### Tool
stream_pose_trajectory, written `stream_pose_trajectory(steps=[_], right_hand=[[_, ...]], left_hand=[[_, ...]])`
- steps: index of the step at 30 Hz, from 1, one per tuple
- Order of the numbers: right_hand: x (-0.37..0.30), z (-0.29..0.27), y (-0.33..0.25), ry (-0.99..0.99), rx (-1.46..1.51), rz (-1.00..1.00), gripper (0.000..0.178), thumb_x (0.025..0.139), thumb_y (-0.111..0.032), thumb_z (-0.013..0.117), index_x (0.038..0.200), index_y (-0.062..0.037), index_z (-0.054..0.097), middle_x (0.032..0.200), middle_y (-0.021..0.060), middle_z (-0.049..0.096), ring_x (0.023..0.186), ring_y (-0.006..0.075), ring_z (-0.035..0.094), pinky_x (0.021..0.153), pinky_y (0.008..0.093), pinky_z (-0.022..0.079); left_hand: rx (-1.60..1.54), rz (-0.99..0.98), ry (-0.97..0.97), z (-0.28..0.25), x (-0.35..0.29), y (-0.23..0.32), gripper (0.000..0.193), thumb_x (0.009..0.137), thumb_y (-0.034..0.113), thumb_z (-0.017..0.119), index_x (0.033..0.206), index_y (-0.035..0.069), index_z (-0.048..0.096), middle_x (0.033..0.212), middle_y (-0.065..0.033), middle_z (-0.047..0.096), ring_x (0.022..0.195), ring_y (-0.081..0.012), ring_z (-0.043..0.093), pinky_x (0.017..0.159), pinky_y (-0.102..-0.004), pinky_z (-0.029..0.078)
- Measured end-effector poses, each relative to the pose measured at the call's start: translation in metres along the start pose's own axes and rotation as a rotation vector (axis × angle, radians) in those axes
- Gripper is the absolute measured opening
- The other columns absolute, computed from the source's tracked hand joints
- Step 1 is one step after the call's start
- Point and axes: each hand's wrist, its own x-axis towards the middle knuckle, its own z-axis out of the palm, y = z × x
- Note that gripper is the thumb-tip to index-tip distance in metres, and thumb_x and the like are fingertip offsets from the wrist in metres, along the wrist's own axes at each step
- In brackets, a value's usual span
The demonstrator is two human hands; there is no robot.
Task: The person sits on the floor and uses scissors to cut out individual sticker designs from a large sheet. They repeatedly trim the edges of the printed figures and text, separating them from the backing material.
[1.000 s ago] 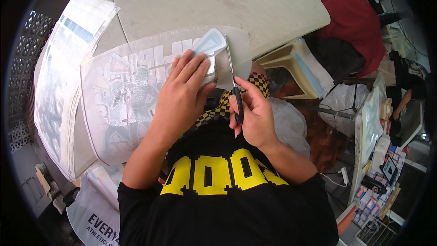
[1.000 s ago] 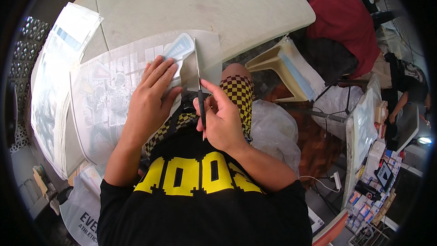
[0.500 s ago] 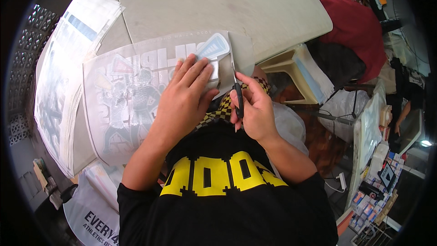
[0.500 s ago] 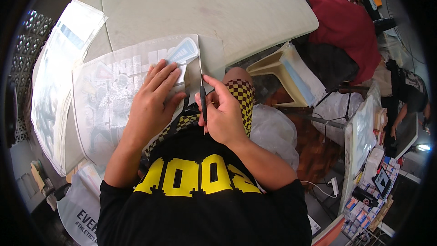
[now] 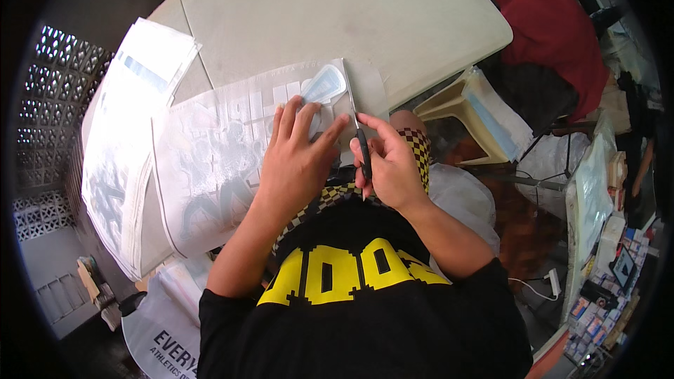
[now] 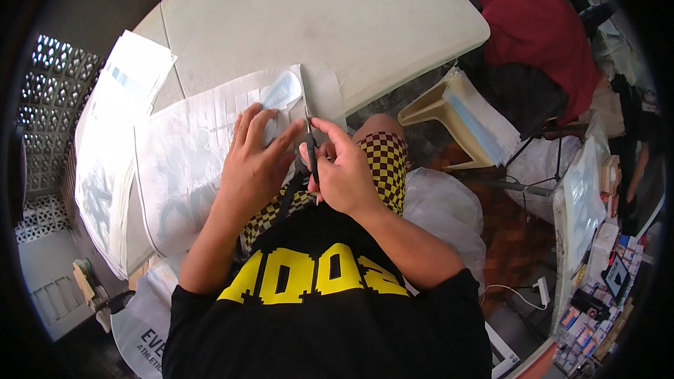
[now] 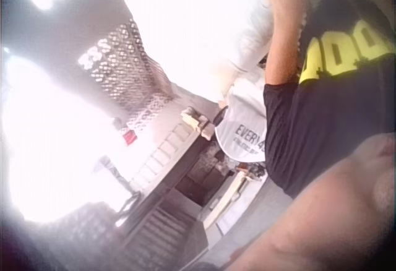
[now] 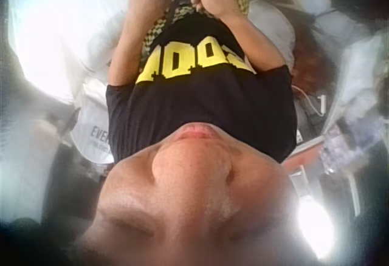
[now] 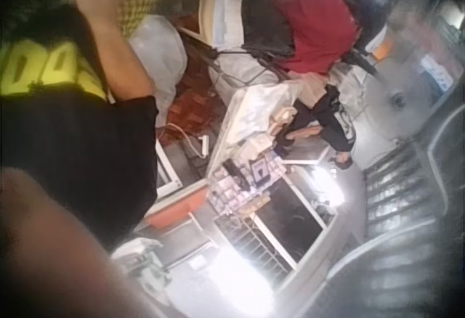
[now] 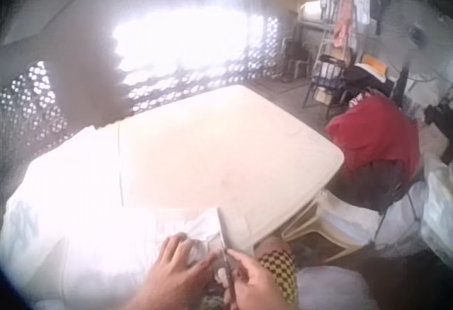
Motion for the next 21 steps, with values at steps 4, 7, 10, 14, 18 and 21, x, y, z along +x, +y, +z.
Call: stream_pose_trajectory(steps=[4, 7, 10, 14, 18, 21], right_hand=[[0.001, -0.008, -0.006, 0.046, 0.018, -0.039, 0.054, 0.098, -0.018, 0.068, 0.145, -0.0009, 0.046, 0.079, 0.0031, 0.059, 0.052, 0.0086, 0.058, 0.040, 0.0239, 0.044], [-0.005, -0.014, -0.003, 0.231, 0.026, -0.271, 0.058, 0.092, -0.015, 0.077, 0.140, 0.0011, 0.050, 0.083, 0.0030, 0.064, 0.063, 0.0088, 0.061, 0.052, 0.0237, 0.048], [0.026, -0.047, 0.028, 0.402, -0.097, -0.603, 0.058, 0.086, -0.012, 0.082, 0.134, 0.0005, 0.052, 0.088, 0.0027, 0.065, 0.071, 0.0101, 0.062, 0.063, 0.0242, 0.051], [0.036, -0.054, 0.048, 0.373, 0.077, -0.454, 0.052, 0.078, -0.004, 0.086, 0.123, -0.0019, 0.059, 0.089, 0.0003, 0.065, 0.080, 0.0083, 0.064, 0.072, 0.0234, 0.052], [0.023, -0.055, 0.057, 0.368, 0.169, -0.421, 0.047, 0.079, 0.001, 0.081, 0.121, -0.0028, 0.062, 0.088, -0.0010, 0.066, 0.080, 0.0065, 0.064, 0.072, 0.0236, 0.052], [0.000, -0.096, 0.062, 0.634, 0.095, -0.470, 0.044, 0.081, 0.003, 0.077, 0.122, -0.0035, 0.063, 0.089, -0.0018, 0.067, 0.079, 0.0064, 0.063, 0.070, 0.0236, 0.052]], left_hand=[[-0.029, -0.005, 0.015, 0.003, -0.001, 0.003, 0.059, 0.079, 0.010, 0.077, 0.135, 0.023, 0.063, 0.135, -0.0166, 0.050, 0.134, -0.0441, 0.044, 0.114, -0.0580, 0.036], [-0.047, -0.006, 0.021, 0.001, -0.001, 0.003, 0.059, 0.078, 0.009, 0.078, 0.135, 0.022, 0.064, 0.136, -0.0165, 0.050, 0.135, -0.0449, 0.043, 0.113, -0.0567, 0.037], [-0.082, -0.014, 0.031, -0.001, -0.004, 0.001, 0.060, 0.077, 0.008, 0.078, 0.134, 0.021, 0.065, 0.135, -0.0169, 0.050, 0.133, -0.0453, 0.043, 0.110, -0.0538, 0.040], [-0.068, 0.052, 0.043, 0.002, 0.004, 0.003, 0.062, 0.075, 0.007, 0.080, 0.133, 0.021, 0.065, 0.134, -0.0176, 0.051, 0.133, -0.0450, 0.043, 0.109, -0.0518, 0.041], [-0.010, 0.087, 0.018, 0.005, 0.006, 0.007, 0.065, 0.076, 0.008, 0.080, 0.137, 0.017, 0.062, 0.137, -0.0189, 0.050, 0.135, -0.0447, 0.042, 0.110, -0.0510, 0.041], [-0.031, 0.035, -0.012, 0.002, 0.003, 0.004, 0.070, 0.078, 0.009, 0.080, 0.144, 0.012, 0.054, 0.144, -0.0218, 0.046, 0.138, -0.0444, 0.041, 0.111, -0.0500, 0.040]])
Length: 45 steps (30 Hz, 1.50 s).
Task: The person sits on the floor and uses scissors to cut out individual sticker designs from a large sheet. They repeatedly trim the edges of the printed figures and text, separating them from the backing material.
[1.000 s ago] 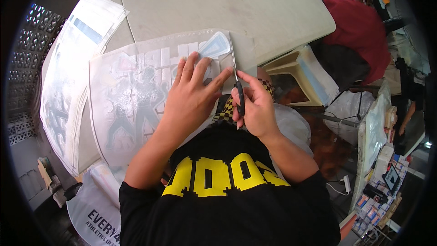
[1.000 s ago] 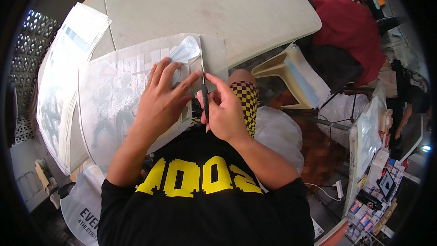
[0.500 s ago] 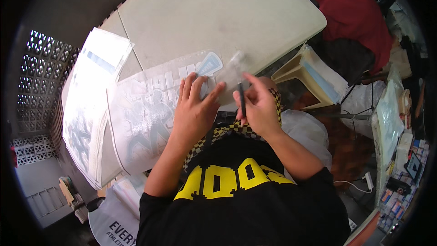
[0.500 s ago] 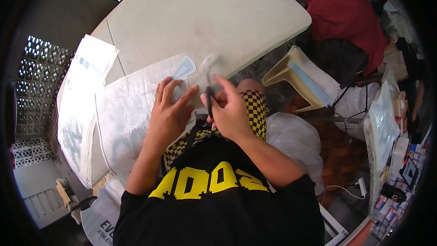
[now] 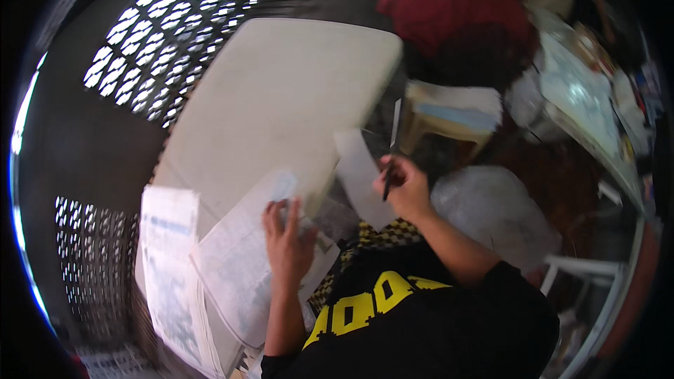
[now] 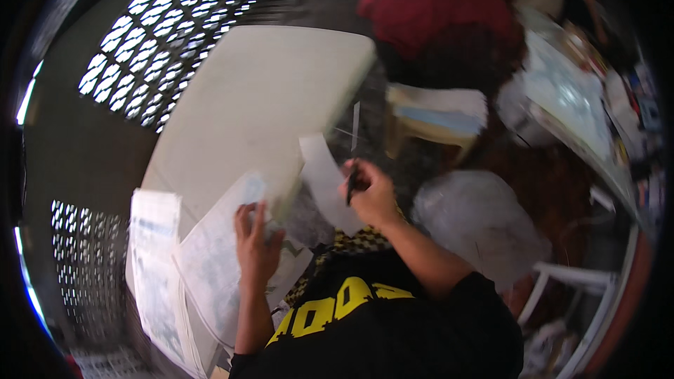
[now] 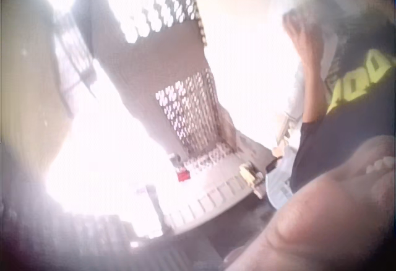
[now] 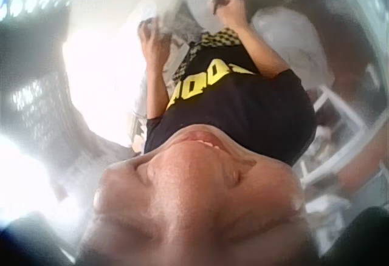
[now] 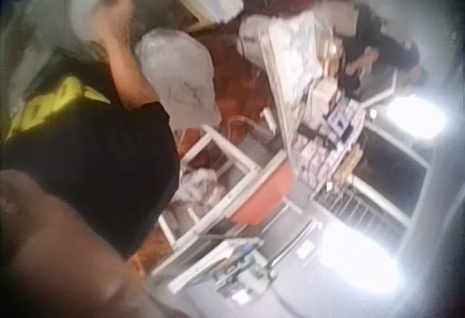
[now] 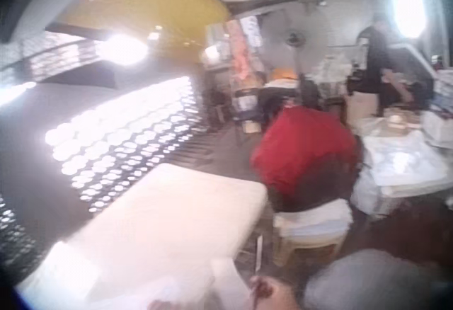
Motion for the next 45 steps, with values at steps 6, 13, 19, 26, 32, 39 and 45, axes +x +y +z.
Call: stream_pose_trajectory(steps=[6, 13, 19, 26, 32, 39, 45], right_hand=[[-0.043, -0.242, 0.057, 0.690, -0.099, 0.085, 0.050, 0.083, 0.005, 0.072, 0.130, -0.0076, 0.061, 0.094, 0.0037, 0.065, 0.084, 0.0137, 0.063, 0.075, 0.0290, 0.054], [-0.205, -0.356, 0.179, 1.400, -0.863, 0.517, 0.060, 0.083, -0.014, 0.076, 0.139, -0.0046, 0.055, 0.125, 0.0203, 0.067, 0.111, 0.0379, 0.066, 0.097, 0.0417, 0.051], [-0.207, -0.342, 0.187, 1.371, -1.026, 0.405, 0.064, 0.081, -0.018, 0.080, 0.135, 0.0035, 0.052, 0.134, 0.0233, 0.058, 0.125, 0.0402, 0.056, 0.105, 0.0466, 0.044], [-0.080, -0.260, 0.096, 0.704, -0.846, 0.132, 0.058, 0.085, -0.014, 0.081, 0.135, -0.0031, 0.054, 0.096, 0.0138, 0.070, 0.090, 0.0227, 0.069, 0.077, 0.0344, 0.053], [-0.045, -0.158, 0.073, 0.223, -0.326, 0.096, 0.050, 0.093, -0.007, 0.074, 0.138, -0.0030, 0.052, 0.084, 0.0071, 0.070, 0.068, 0.0106, 0.065, 0.061, 0.0268, 0.050], [-0.034, -0.093, 0.059, -0.002, -0.258, 0.046, 0.048, 0.096, -0.005, 0.070, 0.141, -0.0019, 0.054, 0.088, 0.0069, 0.069, 0.071, 0.0097, 0.063, 0.065, 0.0264, 0.054], [-0.041, -0.066, 0.019, -0.199, -0.232, -0.023, 0.046, 0.096, 0.002, 0.065, 0.141, -0.0012, 0.055, 0.091, 0.0061, 0.064, 0.072, 0.0120, 0.065, 0.066, 0.0274, 0.057]], left_hand=[[0.063, -0.017, -0.020, 0.008, -0.002, -0.003, 0.066, 0.085, 0.009, 0.074, 0.146, 0.005, 0.050, 0.149, -0.0219, 0.045, 0.142, -0.0422, 0.039, 0.114, -0.0500, 0.037], [-0.015, -0.023, -0.082, -0.003, 0.018, -0.009, 0.045, 0.089, 0.008, 0.071, 0.133, 0.002, 0.061, 0.145, -0.0194, 0.051, 0.137, -0.0417, 0.047, 0.106, -0.0487, 0.046], [-0.138, 0.139, -0.192, -0.013, 0.049, -0.024, 0.024, 0.092, 0.004, 0.066, 0.116, -0.002, 0.069, 0.136, -0.0219, 0.059, 0.135, -0.0412, 0.051, 0.103, -0.0474, 0.049], [-0.075, -0.052, 0.013, -0.007, 0.039, -0.002, 0.029, 0.089, 0.008, 0.069, 0.117, -0.001, 0.069, 0.128, -0.0198, 0.060, 0.120, -0.0406, 0.057, 0.101, -0.0474, 0.046], [-0.060, -0.220, 0.048, -0.008, 0.042, -0.022, 0.031, 0.089, 0.011, 0.069, 0.119, 0.001, 0.069, 0.127, -0.0163, 0.060, 0.120, -0.0387, 0.057, 0.101, -0.0477, 0.046], [-0.139, -0.200, 0.150, -0.010, 0.000, -0.029, 0.034, 0.085, 0.011, 0.074, 0.118, 0.004, 0.069, 0.128, -0.0145, 0.062, 0.129, -0.0393, 0.054, 0.114, -0.0539, 0.038], [-0.014, -0.001, 0.059, -0.003, -0.010, -0.002, 0.044, 0.076, 0.012, 0.083, 0.118, 0.008, 0.070, 0.129, -0.0119, 0.063, 0.130, -0.0354, 0.054, 0.113, -0.0566, 0.039]])
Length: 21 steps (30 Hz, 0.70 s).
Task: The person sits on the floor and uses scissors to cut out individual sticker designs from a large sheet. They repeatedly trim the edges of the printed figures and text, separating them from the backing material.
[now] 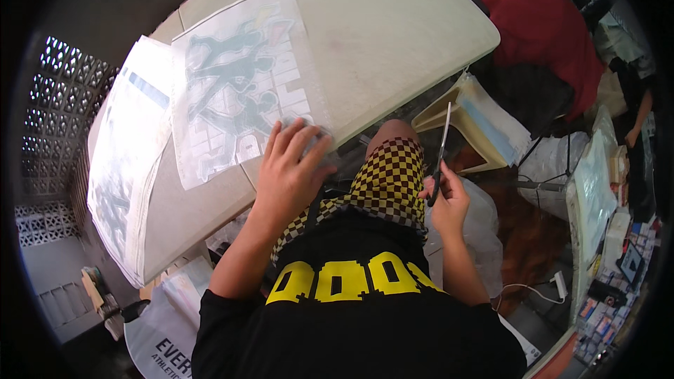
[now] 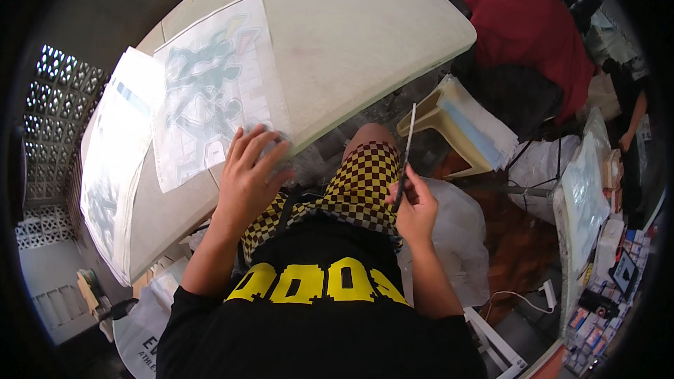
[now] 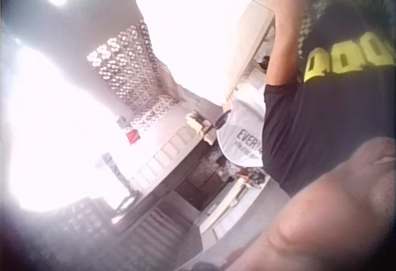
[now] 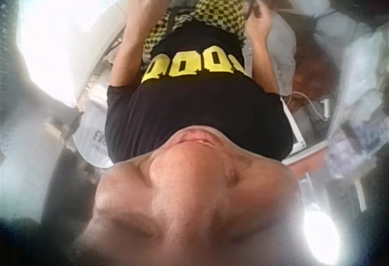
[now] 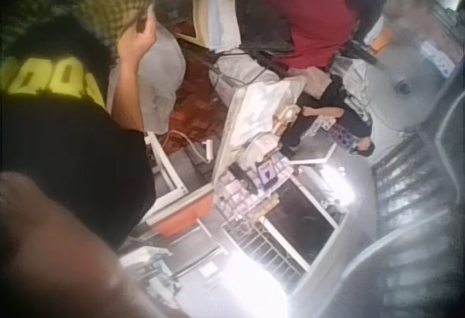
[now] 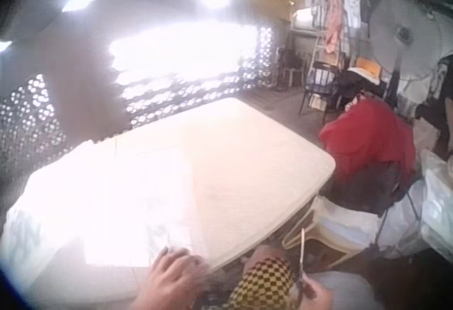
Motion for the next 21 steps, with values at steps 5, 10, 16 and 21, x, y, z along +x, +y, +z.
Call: stream_pose_trajectory(steps=[5, 10, 16, 21], right_hand=[[-0.011, 0.025, -0.058, -0.179, 0.062, 0.054, 0.053, 0.095, 0.002, 0.065, 0.145, -0.0009, 0.049, 0.090, 0.0048, 0.060, 0.070, 0.0106, 0.063, 0.065, 0.0262, 0.055], [-0.032, 0.052, -0.084, -0.438, 0.297, 0.183, 0.057, 0.097, 0.004, 0.058, 0.151, 0.0003, 0.040, 0.091, 0.0102, 0.060, 0.079, 0.0139, 0.062, 0.073, 0.0290, 0.058], [-0.043, 0.076, -0.089, -0.621, 0.247, 0.174, 0.054, 0.102, 0.002, 0.054, 0.153, 0.0033, 0.037, 0.091, 0.0063, 0.061, 0.078, 0.0075, 0.059, 0.073, 0.0261, 0.058], [-0.044, 0.083, -0.101, -0.551, 0.197, 0.229, 0.053, 0.102, 0.001, 0.056, 0.152, 0.0020, 0.039, 0.085, 0.0050, 0.063, 0.070, 0.0057, 0.060, 0.067, 0.0220, 0.055]], left_hand=[[-0.169, 0.051, 0.131, -0.005, -0.013, -0.018, 0.015, 0.082, -0.002, 0.076, 0.096, 0.002, 0.075, 0.103, -0.0114, 0.075, 0.112, -0.0321, 0.069, 0.105, -0.0470, 0.051], [-0.155, 0.024, 0.231, -0.004, 0.000, -0.014, 0.016, 0.081, -0.006, 0.073, 0.096, 0.000, 0.074, 0.103, -0.0133, 0.074, 0.114, -0.0332, 0.069, 0.106, -0.0479, 0.050], [-0.233, 0.098, 0.256, 0.015, 0.005, -0.014, 0.029, 0.073, -0.008, 0.069, 0.099, 0.005, 0.073, 0.108, -0.0095, 0.072, 0.116, -0.0329, 0.066, 0.106, -0.0507, 0.049], [-0.215, 0.083, 0.208, 0.019, 0.000, -0.011, 0.027, 0.078, -0.009, 0.071, 0.101, 0.006, 0.075, 0.108, -0.0090, 0.074, 0.119, -0.0325, 0.066, 0.110, -0.0509, 0.046]])
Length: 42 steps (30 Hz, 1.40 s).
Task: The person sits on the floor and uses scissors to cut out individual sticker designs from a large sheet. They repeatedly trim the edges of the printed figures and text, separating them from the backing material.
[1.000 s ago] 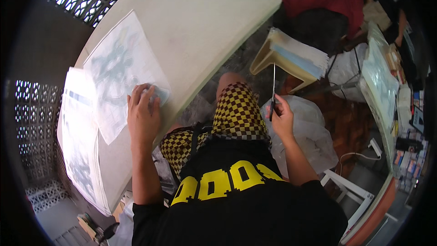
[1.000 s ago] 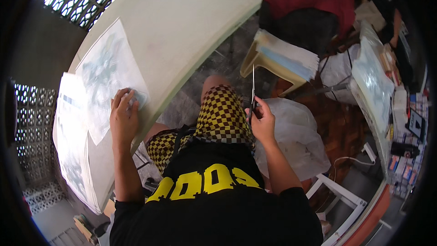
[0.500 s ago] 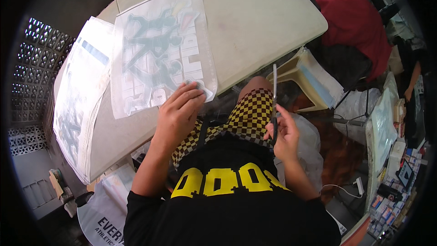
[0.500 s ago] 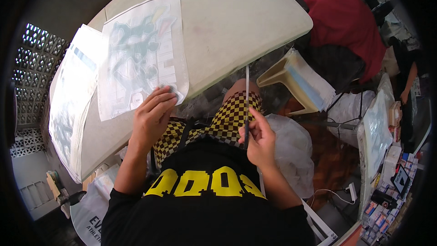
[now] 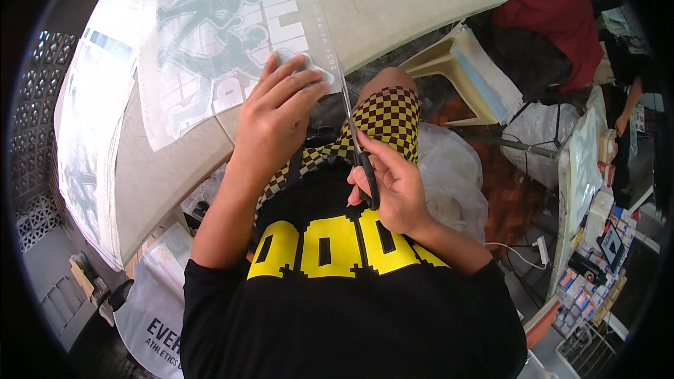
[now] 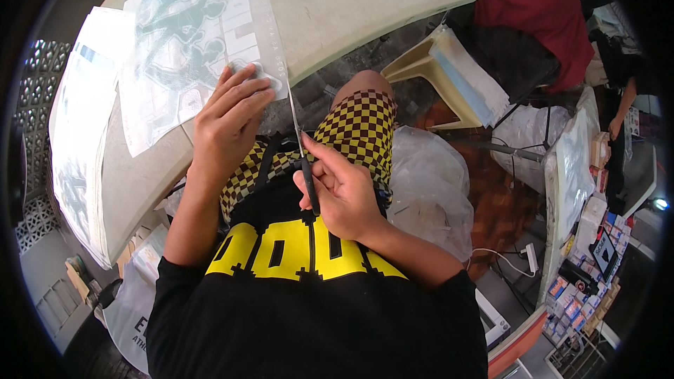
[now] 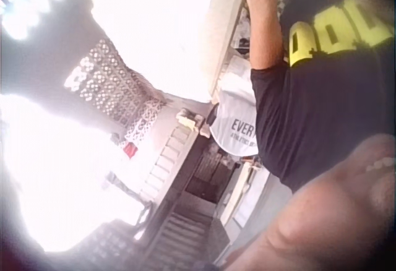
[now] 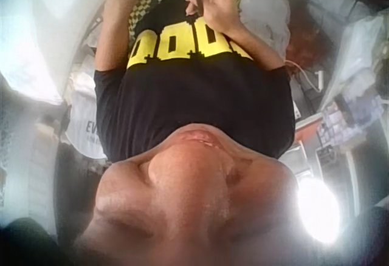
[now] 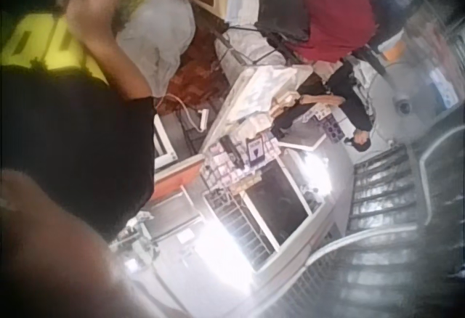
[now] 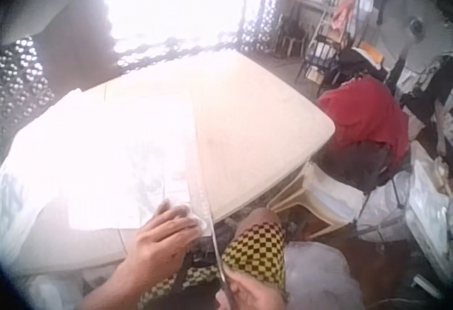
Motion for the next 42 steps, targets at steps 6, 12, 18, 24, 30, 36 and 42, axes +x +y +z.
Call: stream_pose_trajectory(steps=[6, 12, 18, 24, 30, 36, 42], right_hand=[[0.004, 0.001, -0.006, 0.027, -0.010, 0.047, 0.052, 0.100, -0.001, 0.060, 0.150, 0.0020, 0.043, 0.082, 0.0041, 0.063, 0.064, 0.0053, 0.060, 0.062, 0.0201, 0.052], [0.004, 0.003, -0.013, 0.038, 0.005, 0.103, 0.052, 0.099, -0.004, 0.063, 0.148, 0.0013, 0.046, 0.080, 0.0032, 0.063, 0.064, 0.0045, 0.059, 0.060, 0.0204, 0.052], [0.002, 0.003, -0.013, 0.047, -0.043, 0.076, 0.052, 0.099, -0.001, 0.062, 0.148, 0.0006, 0.046, 0.080, 0.0029, 0.063, 0.064, 0.0043, 0.059, 0.060, 0.0203, 0.051], [0.003, 0.005, -0.016, 0.056, -0.073, 0.055, 0.050, 0.098, 0.002, 0.061, 0.146, 0.0001, 0.048, 0.076, 0.0016, 0.062, 0.062, 0.0033, 0.058, 0.058, 0.0205, 0.051], [0.001, 0.007, -0.016, 0.085, -0.094, 0.109, 0.050, 0.098, 0.001, 0.063, 0.145, 0.0000, 0.050, 0.072, -0.0003, 0.060, 0.060, 0.0026, 0.057, 0.055, 0.0208, 0.049], [0.006, 0.008, -0.017, 0.089, -0.040, 0.124, 0.048, 0.098, -0.003, 0.064, 0.144, -0.0002, 0.051, 0.073, -0.0011, 0.057, 0.058, 0.0030, 0.056, 0.053, 0.0203, 0.048], [0.020, 0.008, -0.022, 0.092, 0.023, 0.153, 0.048, 0.099, -0.010, 0.065, 0.144, -0.0011, 0.049, 0.075, -0.0017, 0.056, 0.057, 0.0038, 0.056, 0.052, 0.0204, 0.048]], left_hand=[[-0.013, -0.022, -0.011, -0.002, -0.001, 0.002, 0.025, 0.081, -0.009, 0.072, 0.101, 0.006, 0.075, 0.107, -0.0093, 0.074, 0.119, -0.0321, 0.067, 0.111, -0.0502, 0.045], [-0.017, -0.033, -0.018, -0.004, -0.002, 0.003, 0.025, 0.080, -0.009, 0.072, 0.101, 0.005, 0.075, 0.107, -0.0096, 0.074, 0.119, -0.0321, 0.066, 0.112, -0.0498, 0.044], [-0.026, -0.031, 0.009, -0.002, -0.002, 0.003, 0.029, 0.076, -0.009, 0.071, 0.101, 0.006, 0.075, 0.108, -0.0084, 0.073, 0.119, -0.0315, 0.066, 0.111, -0.0519, 0.044], [-0.016, -0.020, 0.009, 0.000, -0.004, 0.002, 0.031, 0.074, -0.008, 0.071, 0.101, 0.006, 0.075, 0.109, -0.0072, 0.073, 0.119, -0.0315, 0.065, 0.111, -0.0528, 0.044], [0.012, -0.049, -0.006, -0.003, -0.001, 0.009, 0.025, 0.080, -0.009, 0.072, 0.101, 0.006, 0.076, 0.107, -0.0104, 0.074, 0.119, -0.0321, 0.067, 0.112, -0.0508, 0.044], [0.044, 0.016, -0.001, -0.002, -0.003, 0.006, 0.032, 0.075, -0.005, 0.072, 0.104, 0.008, 0.075, 0.111, -0.0073, 0.073, 0.118, -0.0310, 0.066, 0.111, -0.0544, 0.043], [-0.016, 0.000, 0.006, -0.004, -0.008, 0.012, 0.033, 0.074, -0.003, 0.071, 0.105, 0.009, 0.075, 0.113, -0.0067, 0.072, 0.117, -0.0307, 0.065, 0.111, -0.0561, 0.042]])
